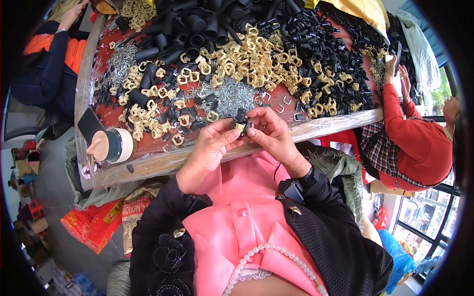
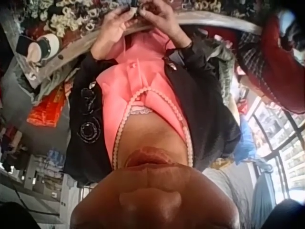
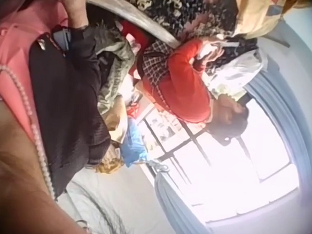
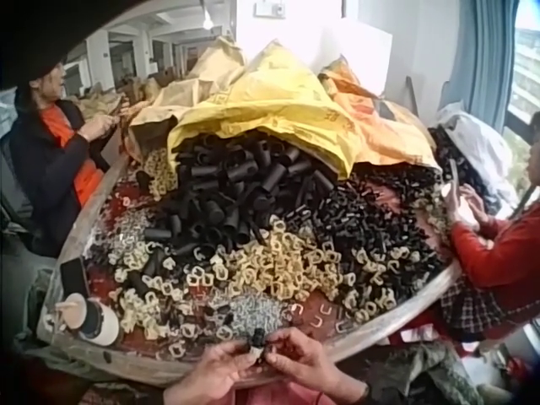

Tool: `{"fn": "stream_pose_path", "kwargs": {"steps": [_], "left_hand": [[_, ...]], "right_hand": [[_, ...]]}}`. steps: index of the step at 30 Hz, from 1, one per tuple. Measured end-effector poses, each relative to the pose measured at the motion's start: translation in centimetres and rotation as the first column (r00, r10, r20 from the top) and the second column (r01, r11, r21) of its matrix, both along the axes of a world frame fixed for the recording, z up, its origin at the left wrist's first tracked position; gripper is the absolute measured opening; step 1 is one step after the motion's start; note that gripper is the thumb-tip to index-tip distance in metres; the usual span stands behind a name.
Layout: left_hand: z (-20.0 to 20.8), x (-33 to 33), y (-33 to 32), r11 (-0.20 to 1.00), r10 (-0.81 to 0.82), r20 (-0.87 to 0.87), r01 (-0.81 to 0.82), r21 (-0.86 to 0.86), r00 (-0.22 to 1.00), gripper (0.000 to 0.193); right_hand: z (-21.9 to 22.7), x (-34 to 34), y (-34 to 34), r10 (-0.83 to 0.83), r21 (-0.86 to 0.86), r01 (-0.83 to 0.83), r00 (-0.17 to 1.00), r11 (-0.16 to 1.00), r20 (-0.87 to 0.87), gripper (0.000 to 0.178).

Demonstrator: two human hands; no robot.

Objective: The person assembles plastic components by hand, picking up a black housing and inserting a small beige clip into it. They repeat this process with additional components, occasionally setting the assembled pieces aside on the table.

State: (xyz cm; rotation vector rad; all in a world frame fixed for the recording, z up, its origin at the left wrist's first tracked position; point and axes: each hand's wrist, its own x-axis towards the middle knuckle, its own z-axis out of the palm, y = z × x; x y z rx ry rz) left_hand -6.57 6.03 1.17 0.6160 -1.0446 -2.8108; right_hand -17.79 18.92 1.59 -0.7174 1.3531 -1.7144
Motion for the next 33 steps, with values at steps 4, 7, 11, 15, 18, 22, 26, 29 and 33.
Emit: {"fn": "stream_pose_path", "kwargs": {"steps": [4,7,11,15,18,22,26,29,33], "left_hand": [[-0.2,-0.1,0.0,1.000,-0.002,0.010,0.002,0.001,1.000,0.026],[-0.1,-0.3,0.2,1.000,0.000,0.009,0.000,0.008,1.000,0.026],[0.2,-0.4,0.0,1.000,-0.015,0.009,0.015,0.020,1.000,0.025],[-0.2,-0.3,-0.4,0.996,-0.076,0.001,0.076,0.049,0.997,0.024],[-0.4,-0.2,-0.6,0.990,-0.125,-0.043,0.128,0.062,0.991,0.024],[-0.3,-0.1,-0.3,0.993,-0.117,-0.024,0.117,0.014,0.993,0.026],[0.0,0.5,-0.3,0.996,-0.086,-0.070,0.086,0.000,0.994,0.025],[-0.3,1.0,-0.4,0.989,-0.130,-0.052,0.125,-0.082,0.990,0.028],[-0.6,1.3,-0.5,0.981,-0.182,-0.091,0.175,-0.077,0.979,0.026]], "right_hand": [[-0.2,0.4,0.1,-0.020,0.038,0.024,0.995,0.999,-0.097,0.026],[0.1,0.6,-0.2,-0.068,0.019,0.072,0.987,0.997,-0.147,0.025],[0.2,0.4,-0.6,-0.166,-0.028,0.194,0.742,0.981,-0.649,0.025],[0.1,0.0,-0.7,-0.205,-0.102,0.196,0.629,0.975,-0.750,0.024],[0.4,0.1,-0.6,-0.148,-0.076,0.155,0.537,0.985,-0.830,0.027],[0.4,0.0,-0.6,-0.152,-0.091,0.139,0.530,0.986,-0.834,0.026],[0.6,-0.9,-0.7,-0.195,-0.133,0.152,0.531,0.979,-0.825,0.023],[3.1,-3.2,-2.1,-0.143,-0.078,0.158,0.465,0.984,-0.874,0.020],[4.3,-6.9,-6.0,-0.057,0.008,0.173,0.369,0.985,-0.928,0.020]]}}
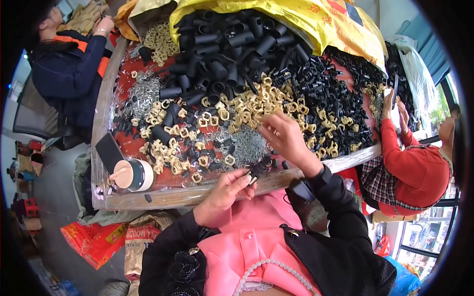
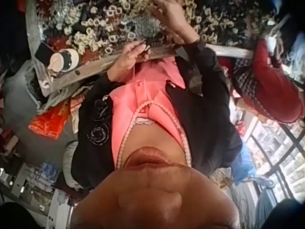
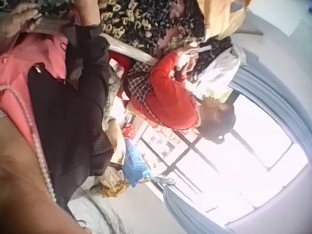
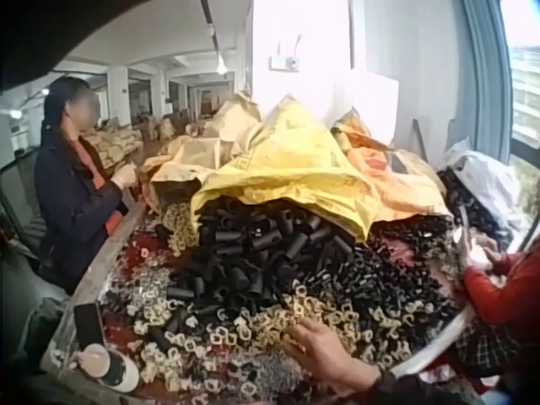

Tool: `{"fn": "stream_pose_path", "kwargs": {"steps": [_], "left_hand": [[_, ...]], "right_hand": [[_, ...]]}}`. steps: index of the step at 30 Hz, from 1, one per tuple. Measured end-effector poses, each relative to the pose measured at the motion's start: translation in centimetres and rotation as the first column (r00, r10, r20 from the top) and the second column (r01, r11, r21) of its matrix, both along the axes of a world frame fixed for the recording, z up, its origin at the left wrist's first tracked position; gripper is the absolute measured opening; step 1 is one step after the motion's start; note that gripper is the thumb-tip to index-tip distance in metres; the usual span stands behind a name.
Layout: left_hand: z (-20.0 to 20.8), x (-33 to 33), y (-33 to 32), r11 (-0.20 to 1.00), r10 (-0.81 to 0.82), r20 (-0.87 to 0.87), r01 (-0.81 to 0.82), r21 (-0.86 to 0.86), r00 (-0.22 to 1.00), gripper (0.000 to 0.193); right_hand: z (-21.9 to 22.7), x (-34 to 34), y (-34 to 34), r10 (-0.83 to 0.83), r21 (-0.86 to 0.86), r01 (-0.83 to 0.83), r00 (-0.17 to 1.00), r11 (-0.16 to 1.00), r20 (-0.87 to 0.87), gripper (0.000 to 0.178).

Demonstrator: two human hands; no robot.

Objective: The person assembles plastic components by hand, picking up a black housing and inserting a small beige clip into it. They repeat this process with additional components, occasionally setting the assembled pieces aside on the table.

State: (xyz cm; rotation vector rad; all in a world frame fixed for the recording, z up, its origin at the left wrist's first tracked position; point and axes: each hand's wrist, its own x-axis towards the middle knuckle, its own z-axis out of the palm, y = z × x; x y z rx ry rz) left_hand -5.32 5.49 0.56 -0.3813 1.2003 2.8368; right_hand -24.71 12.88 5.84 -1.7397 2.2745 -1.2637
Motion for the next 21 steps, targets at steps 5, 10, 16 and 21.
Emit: {"fn": "stream_pose_path", "kwargs": {"steps": [5,10,16,21], "left_hand": [[0.5,-0.3,0.2,1.000,-0.008,0.036,0.008,-0.009,0.999,0.026],[1.0,-0.3,0.4,0.999,0.036,0.057,-0.038,0.028,0.998,0.027],[0.7,0.2,0.3,0.996,0.065,0.039,-0.067,0.054,0.997,0.028],[0.3,-0.1,0.5,0.995,0.078,0.030,-0.079,0.054,0.997,0.026]], "right_hand": [[-0.6,-2.9,-7.8,-0.141,0.052,0.188,0.867,0.981,-0.478,0.028],[-2.2,-4.0,-10.8,-0.242,0.216,0.401,0.817,0.890,-0.524,0.034],[0.1,-4.1,-7.1,-0.288,-0.082,0.276,0.935,0.958,-0.207,0.030],[1.5,-3.8,-1.1,-0.160,-0.281,0.357,0.826,0.891,0.541,0.031]]}}
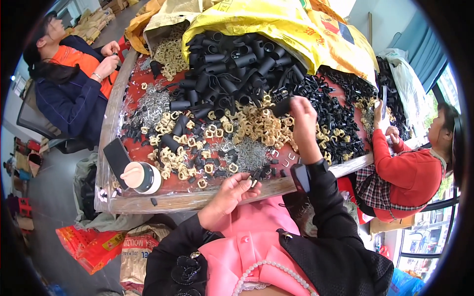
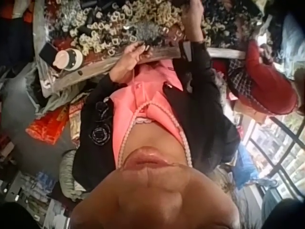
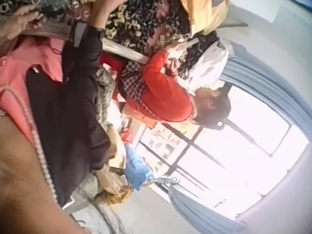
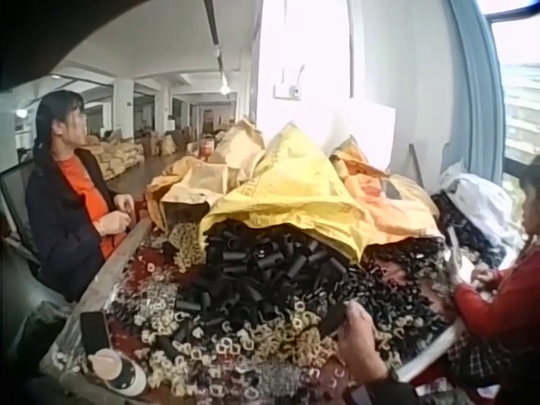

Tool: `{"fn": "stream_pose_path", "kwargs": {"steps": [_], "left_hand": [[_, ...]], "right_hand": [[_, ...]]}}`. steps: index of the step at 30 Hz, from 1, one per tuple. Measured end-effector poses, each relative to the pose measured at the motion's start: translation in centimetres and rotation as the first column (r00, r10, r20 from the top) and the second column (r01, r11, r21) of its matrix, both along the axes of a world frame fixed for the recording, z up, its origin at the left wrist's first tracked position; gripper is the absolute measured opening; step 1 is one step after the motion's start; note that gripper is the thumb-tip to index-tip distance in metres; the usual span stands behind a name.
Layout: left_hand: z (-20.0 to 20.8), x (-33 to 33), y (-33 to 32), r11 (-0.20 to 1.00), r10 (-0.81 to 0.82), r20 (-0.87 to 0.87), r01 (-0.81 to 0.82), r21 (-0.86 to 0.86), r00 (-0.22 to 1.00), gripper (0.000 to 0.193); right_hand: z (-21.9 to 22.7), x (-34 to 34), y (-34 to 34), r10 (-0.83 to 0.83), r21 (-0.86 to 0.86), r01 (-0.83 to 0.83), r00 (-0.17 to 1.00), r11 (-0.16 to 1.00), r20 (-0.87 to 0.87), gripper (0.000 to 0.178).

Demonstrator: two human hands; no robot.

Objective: The person assembles plastic components by hand, picking up a black housing and inserting a small beige clip into it. They repeat this process with additional components, occasionally setting the assembled pieces aside on the table.

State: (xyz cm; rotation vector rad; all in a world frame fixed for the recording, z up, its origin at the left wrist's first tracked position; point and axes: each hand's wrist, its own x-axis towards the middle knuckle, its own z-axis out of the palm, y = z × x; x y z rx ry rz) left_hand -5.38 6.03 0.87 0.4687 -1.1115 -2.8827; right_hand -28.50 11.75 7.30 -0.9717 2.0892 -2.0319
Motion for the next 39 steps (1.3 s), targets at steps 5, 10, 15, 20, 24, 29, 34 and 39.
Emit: {"fn": "stream_pose_path", "kwargs": {"steps": [5,10,15,20,24,29,34,39], "left_hand": [[-0.5,-0.1,-0.5,0.994,0.089,0.003,-0.089,0.067,0.996,0.025],[2.2,-0.5,-0.7,0.979,0.201,0.138,-0.204,0.007,0.970,0.028],[3.4,-0.3,-0.8,0.978,0.113,0.087,-0.095,-0.186,0.990,0.028],[4.5,0.2,0.1,0.929,0.020,0.105,0.021,-0.369,0.994,0.027],[4.0,0.2,0.5,0.895,0.004,0.145,0.061,-0.441,0.989,0.027],[3.1,0.4,0.3,0.874,-0.007,0.133,0.070,-0.480,0.991,0.026],[2.8,0.3,0.5,0.897,-0.038,0.172,0.109,-0.429,0.984,0.026],[3.6,0.3,0.2,0.919,-0.042,0.233,0.129,-0.372,0.972,0.028]], "right_hand": [[-2.7,1.0,4.7,0.482,-0.561,-0.036,0.559,0.827,0.675,0.037],[-2.9,7.0,7.7,0.378,-0.263,-0.277,0.564,0.924,0.734,0.038],[-0.7,8.4,8.6,0.538,0.382,-0.511,0.842,0.770,0.041,0.040],[-0.8,8.4,8.7,0.596,0.515,-0.511,0.803,0.689,-0.001,0.043],[-0.8,9.0,8.7,0.628,0.486,-0.573,0.776,0.660,0.062,0.044],[-1.3,9.7,8.6,0.618,0.505,-0.569,0.782,0.650,0.086,0.044],[-2.0,10.2,8.6,0.600,0.468,-0.612,0.775,0.637,0.197,0.041],[-3.0,11.3,8.3,0.520,0.199,-0.708,0.653,0.678,0.551,0.039]]}}
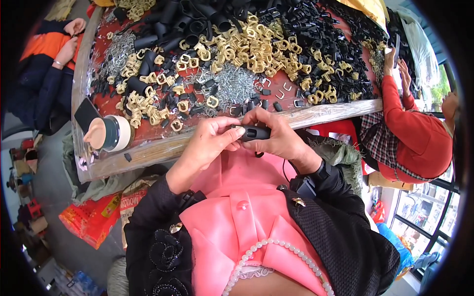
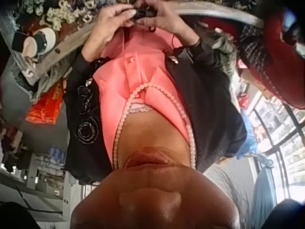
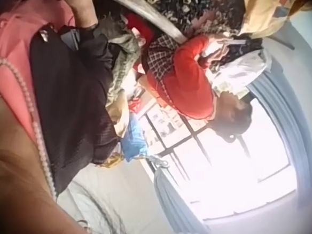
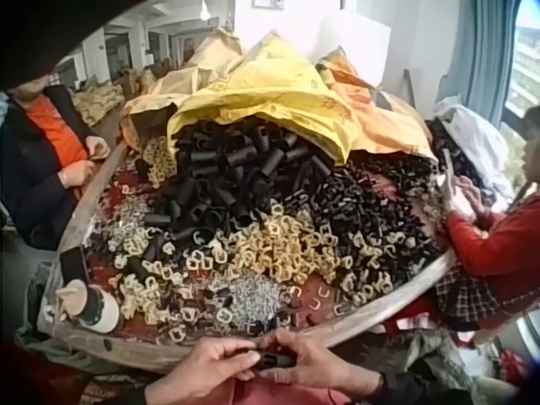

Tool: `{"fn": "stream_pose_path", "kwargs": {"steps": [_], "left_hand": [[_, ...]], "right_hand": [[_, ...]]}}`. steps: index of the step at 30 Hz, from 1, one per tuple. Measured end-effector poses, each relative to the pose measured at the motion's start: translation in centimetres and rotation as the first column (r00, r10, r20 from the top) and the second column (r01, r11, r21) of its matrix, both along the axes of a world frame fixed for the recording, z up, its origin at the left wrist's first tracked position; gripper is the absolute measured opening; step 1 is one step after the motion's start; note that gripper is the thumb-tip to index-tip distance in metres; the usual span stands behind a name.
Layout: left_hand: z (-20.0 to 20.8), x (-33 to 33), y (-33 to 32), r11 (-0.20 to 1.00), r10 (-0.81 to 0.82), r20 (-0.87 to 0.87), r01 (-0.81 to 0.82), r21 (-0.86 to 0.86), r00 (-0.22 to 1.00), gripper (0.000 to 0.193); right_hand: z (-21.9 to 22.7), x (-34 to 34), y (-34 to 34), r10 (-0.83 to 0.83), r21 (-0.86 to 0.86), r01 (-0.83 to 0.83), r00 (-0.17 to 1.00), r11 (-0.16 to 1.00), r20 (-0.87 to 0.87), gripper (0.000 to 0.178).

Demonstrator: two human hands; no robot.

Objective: The person assembles plastic components by hand, picking up a black housing and inserting a small beige clip into it. They repeat this process with additional components, occasionally setting the assembled pieces aside on the table.

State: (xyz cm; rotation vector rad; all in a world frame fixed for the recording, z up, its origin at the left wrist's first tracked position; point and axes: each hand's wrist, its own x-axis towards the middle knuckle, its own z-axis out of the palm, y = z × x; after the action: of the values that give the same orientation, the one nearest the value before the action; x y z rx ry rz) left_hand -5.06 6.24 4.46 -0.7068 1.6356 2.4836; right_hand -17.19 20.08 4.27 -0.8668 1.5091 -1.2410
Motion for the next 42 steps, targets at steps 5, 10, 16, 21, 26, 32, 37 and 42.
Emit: {"fn": "stream_pose_path", "kwargs": {"steps": [5,10,16,21,26,32,37,42], "left_hand": [[0.1,-0.3,-0.2,1.000,-0.003,0.035,0.002,0.031,0.999,0.028],[-0.7,-0.3,0.1,0.985,0.051,0.042,-0.057,0.165,0.998,0.027],[-1.1,-0.6,0.2,0.982,0.006,0.022,-0.010,0.190,1.000,0.028],[-0.3,-0.9,1.1,0.960,0.053,-0.072,-0.031,0.279,0.996,0.038],[-0.5,-1.1,1.4,0.967,0.069,-0.131,-0.034,0.253,0.989,0.047],[-0.3,-1.4,1.6,0.944,0.098,-0.100,-0.061,0.326,0.990,0.051],[-0.4,-1.6,1.5,0.920,0.143,-0.076,-0.105,0.377,0.987,0.051],[-0.2,-2.0,1.4,0.905,0.159,-0.089,-0.109,0.412,0.983,0.049]], "right_hand": [[0.4,0.3,0.2,-0.037,-0.004,0.036,0.999,0.999,-0.040,0.045],[-0.6,-0.1,0.4,0.005,-0.354,-0.072,0.982,0.933,-0.189,0.064],[-0.9,-0.7,0.6,0.156,-0.379,-0.218,0.970,0.899,-0.186,0.084],[-0.9,-1.2,0.4,0.095,-0.430,-0.158,0.982,0.889,-0.164,0.085],[-1.3,-1.0,0.0,-0.032,-0.457,-0.065,0.979,0.887,-0.201,0.091],[-1.5,-0.9,-0.2,-0.068,-0.480,-0.015,0.986,0.877,-0.155,0.088],[-1.6,-0.9,-0.5,-0.107,-0.485,0.066,0.993,0.872,-0.057,0.084],[-1.4,-0.6,-1.0,-0.209,-0.513,0.165,0.977,0.843,-0.029,0.078]]}}
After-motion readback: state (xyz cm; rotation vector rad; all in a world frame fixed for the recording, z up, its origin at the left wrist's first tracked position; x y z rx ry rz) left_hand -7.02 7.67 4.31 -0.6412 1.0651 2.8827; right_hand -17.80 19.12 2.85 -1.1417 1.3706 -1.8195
